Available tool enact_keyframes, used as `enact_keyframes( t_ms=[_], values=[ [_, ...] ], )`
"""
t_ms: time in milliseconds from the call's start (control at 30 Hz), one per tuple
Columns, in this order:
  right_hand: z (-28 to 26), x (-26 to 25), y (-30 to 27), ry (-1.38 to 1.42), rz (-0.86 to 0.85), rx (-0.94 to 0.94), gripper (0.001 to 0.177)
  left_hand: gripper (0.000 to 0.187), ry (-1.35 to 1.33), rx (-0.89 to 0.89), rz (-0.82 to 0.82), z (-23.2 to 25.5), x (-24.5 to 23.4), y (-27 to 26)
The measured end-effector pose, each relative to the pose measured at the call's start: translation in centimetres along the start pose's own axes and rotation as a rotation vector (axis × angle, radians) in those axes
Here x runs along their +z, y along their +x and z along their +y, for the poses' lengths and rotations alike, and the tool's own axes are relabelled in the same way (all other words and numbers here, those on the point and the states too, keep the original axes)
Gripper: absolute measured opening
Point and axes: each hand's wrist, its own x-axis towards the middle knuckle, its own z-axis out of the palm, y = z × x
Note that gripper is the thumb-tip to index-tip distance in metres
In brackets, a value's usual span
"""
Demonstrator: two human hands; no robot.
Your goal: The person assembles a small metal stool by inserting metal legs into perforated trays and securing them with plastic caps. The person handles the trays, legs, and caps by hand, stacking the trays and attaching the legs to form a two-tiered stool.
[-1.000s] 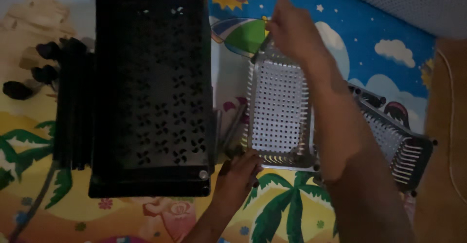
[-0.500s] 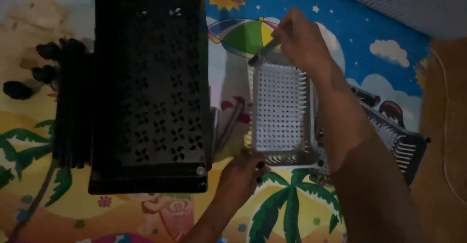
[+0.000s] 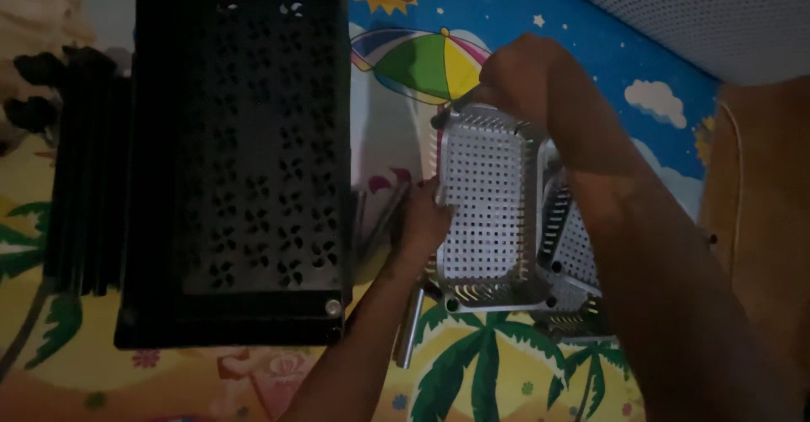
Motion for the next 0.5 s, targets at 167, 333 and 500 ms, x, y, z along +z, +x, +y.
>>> enact_keyframes(
  t_ms=[167, 333, 500],
  values=[
    [0.4, 1.1, -1.0, 0.079, 0.133, 0.011, 0.033, 0.06, -0.099, 0.112, 0.04, -2.5, 1.6, -0.1],
    [0.3, 2.8, -0.6, 0.155, 0.176, 0.184, 0.036, 0.07, -0.153, 0.065, 0.028, -1.0, 1.4, -0.6],
    [0.6, 2.8, -0.6, 0.196, 0.287, 0.041, 0.037, 0.076, -0.029, -0.137, -0.119, 3.3, -1.2, -1.0]
  ],
)
